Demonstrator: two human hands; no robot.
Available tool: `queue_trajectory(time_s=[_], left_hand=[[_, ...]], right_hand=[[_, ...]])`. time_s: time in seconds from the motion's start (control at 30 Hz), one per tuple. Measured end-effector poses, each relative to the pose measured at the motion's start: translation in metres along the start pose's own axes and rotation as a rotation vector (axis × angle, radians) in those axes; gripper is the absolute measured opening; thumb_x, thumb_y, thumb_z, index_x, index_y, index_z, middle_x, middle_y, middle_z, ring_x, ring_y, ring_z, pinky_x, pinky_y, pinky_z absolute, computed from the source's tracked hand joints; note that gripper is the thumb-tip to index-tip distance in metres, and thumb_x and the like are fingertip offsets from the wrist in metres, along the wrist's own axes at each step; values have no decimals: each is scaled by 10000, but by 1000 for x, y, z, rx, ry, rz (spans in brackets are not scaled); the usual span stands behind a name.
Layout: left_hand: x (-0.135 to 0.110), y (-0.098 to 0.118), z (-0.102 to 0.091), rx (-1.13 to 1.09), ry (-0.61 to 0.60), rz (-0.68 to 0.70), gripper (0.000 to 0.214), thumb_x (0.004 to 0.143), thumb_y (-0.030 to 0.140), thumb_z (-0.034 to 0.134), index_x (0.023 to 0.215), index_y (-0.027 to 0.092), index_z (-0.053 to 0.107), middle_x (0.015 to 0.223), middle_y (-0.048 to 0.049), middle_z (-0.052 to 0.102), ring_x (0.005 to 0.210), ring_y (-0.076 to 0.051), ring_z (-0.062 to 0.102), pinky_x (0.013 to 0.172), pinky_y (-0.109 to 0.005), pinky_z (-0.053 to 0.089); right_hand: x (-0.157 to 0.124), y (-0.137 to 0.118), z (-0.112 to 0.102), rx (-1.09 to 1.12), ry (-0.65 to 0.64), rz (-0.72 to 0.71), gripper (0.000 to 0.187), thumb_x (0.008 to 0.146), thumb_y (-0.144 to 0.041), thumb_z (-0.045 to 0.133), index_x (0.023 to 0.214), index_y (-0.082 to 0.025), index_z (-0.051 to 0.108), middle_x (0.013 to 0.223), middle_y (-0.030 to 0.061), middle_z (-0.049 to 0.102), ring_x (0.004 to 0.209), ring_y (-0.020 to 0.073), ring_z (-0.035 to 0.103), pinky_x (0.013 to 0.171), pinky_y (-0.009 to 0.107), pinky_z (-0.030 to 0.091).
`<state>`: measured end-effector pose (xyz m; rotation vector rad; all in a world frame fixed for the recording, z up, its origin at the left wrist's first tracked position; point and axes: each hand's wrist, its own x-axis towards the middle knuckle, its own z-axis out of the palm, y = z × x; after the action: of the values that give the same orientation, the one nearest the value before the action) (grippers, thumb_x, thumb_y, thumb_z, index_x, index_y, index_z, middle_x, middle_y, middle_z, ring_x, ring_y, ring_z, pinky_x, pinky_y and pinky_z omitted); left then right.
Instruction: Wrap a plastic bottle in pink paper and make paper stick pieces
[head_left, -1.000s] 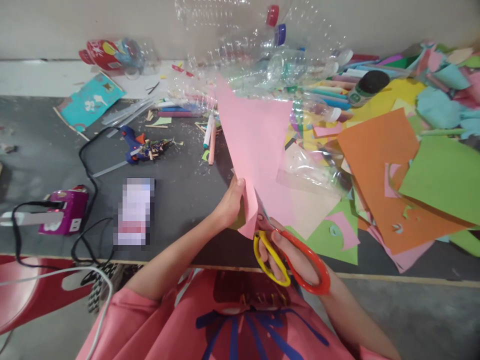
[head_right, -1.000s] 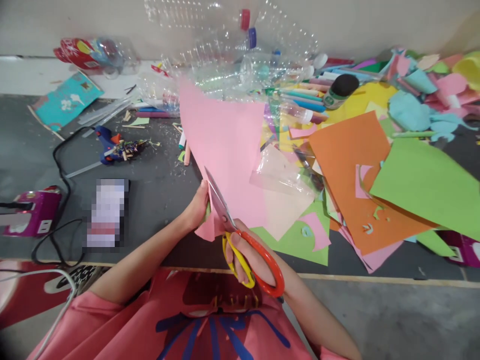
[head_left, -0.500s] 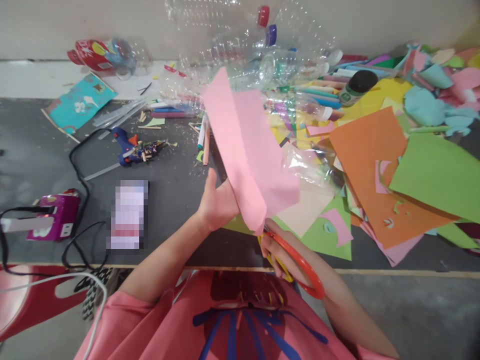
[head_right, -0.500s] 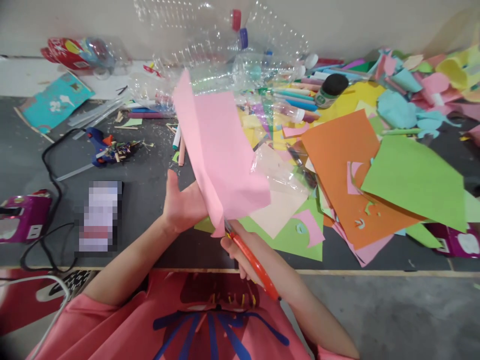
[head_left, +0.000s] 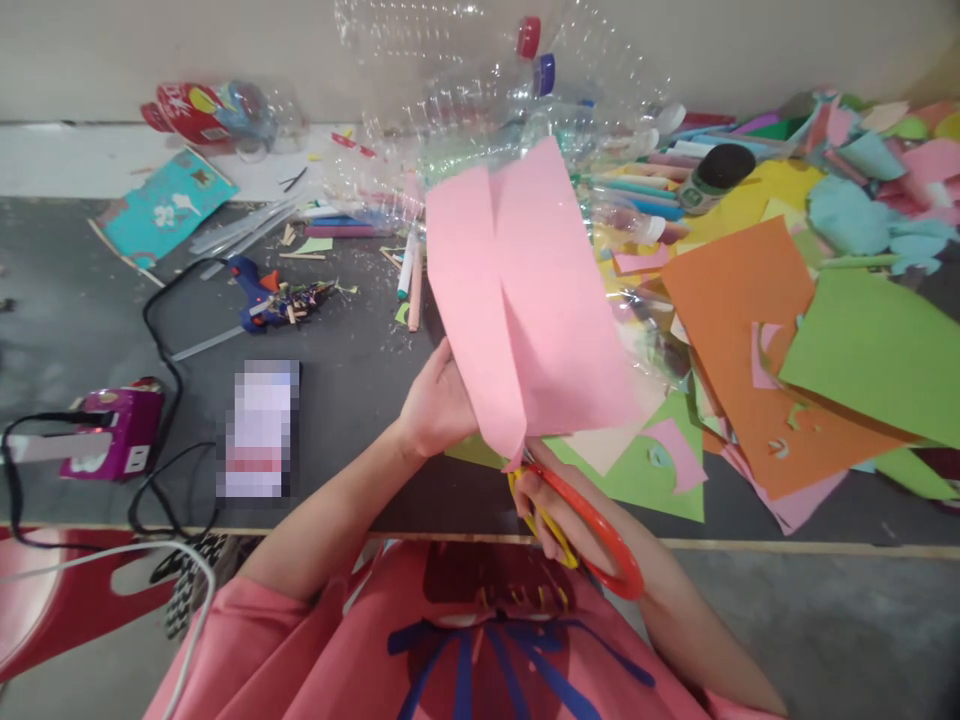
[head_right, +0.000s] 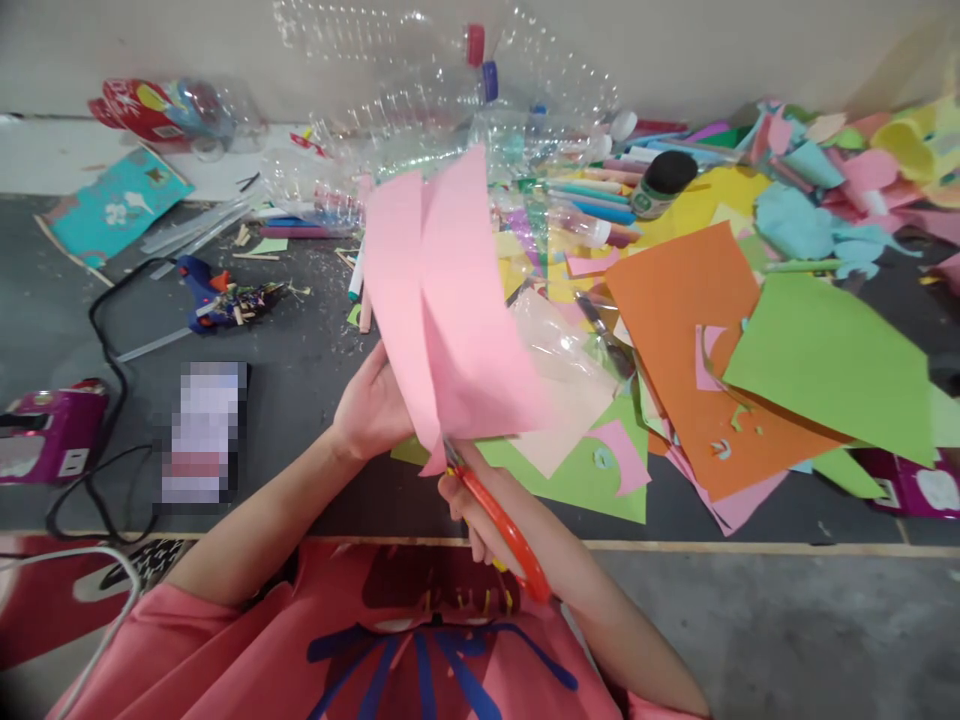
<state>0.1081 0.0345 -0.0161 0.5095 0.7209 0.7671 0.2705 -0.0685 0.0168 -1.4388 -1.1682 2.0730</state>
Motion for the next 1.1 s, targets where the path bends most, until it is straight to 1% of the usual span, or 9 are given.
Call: queue_trajectory(time_s=[0.13, 0.27, 0.37, 0.47, 0.57, 0.7, 0.8, 0.9, 1.1], left_hand=[[10, -13, -3, 122, 121, 121, 349, 864, 370, 536, 1189, 241, 543, 1182, -54, 650, 1184, -248, 586, 1019, -438, 465], [8, -26, -12, 519, 298, 522, 643, 746, 208, 656, 1333, 331, 425, 1330, -56, 514, 1134, -210, 562, 888, -334, 506], [1, -27, -14, 774, 311, 712, 573, 821, 237, 595, 1368, 338, 458, 1409, -78, 436, 1197, -227, 522, 887, -331, 507], [-5, -24, -13, 768, 182, 650, 510, 883, 388, 551, 1384, 326, 478, 1497, -62, 394, 1368, -261, 411, 1100, -405, 402], [-8, -18, -7, 568, 70, 517, 724, 790, 613, 617, 1413, 287, 444, 1593, -59, 293, 1483, -293, 240, 1218, -438, 233], [-13, -10, 5, 348, 22, 442, 823, 661, 664, 709, 1338, 247, 495, 1545, -93, 389, 1462, -322, 293, 1195, -452, 293], [-14, -4, 9, 250, 170, 356, 524, 624, 412, 770, 1084, 214, 612, 1225, -78, 671, 1282, -343, 536, 1083, -482, 440], [-12, 0, 10, 81, 409, 242, 240, 545, 140, 633, 778, 194, 621, 812, -6, 726, 1037, -303, 678, 993, -465, 518], [-4, 10, 12, -129, 518, 142, 126, 718, 135, 558, 773, 127, 672, 818, -74, 752, 1094, -273, 668, 1084, -424, 463]], right_hand=[[4, -1, -2, 139, 47, -35, 508, 877, -661, 440, 1142, -229, 475, 712, -41, 571, 325, 32, 453, 316, 154, 372], [3, -2, -1, 96, 114, -46, 520, 879, -643, 455, 1212, -245, 488, 726, -47, 578, 316, 29, 447, 313, 158, 386], [3, -1, -1, 32, 107, -36, 604, 872, -657, 448, 1334, -266, 442, 748, -41, 585, 324, 38, 466, 323, 172, 397], [3, -6, -2, -49, 154, 4, 659, 889, -648, 419, 1434, -281, 367, 740, -25, 591, 335, 58, 473, 344, 200, 407], [3, -19, -2, -278, 204, 18, 679, 930, -577, 378, 1513, -250, 261, 739, 12, 614, 412, 123, 536, 436, 267, 455], [6, -28, 5, -667, 306, -66, 680, 957, -452, 345, 1550, -157, 190, 839, 113, 671, 699, 269, 658, 632, 371, 485], [11, -26, 9, -830, 329, -83, 671, 964, -428, 339, 1553, -143, 185, 915, 165, 681, 752, 307, 668, 657, 395, 477], [14, -25, 6, -854, 332, -87, 634, 959, -414, 366, 1528, -152, 265, 945, 168, 686, 781, 301, 673, 680, 387, 482], [-1, -28, -19, -385, 272, -68, 516, 923, -512, 456, 1360, -240, 443, 811, 24, 634, 539, 135, 551, 529, 257, 436]])
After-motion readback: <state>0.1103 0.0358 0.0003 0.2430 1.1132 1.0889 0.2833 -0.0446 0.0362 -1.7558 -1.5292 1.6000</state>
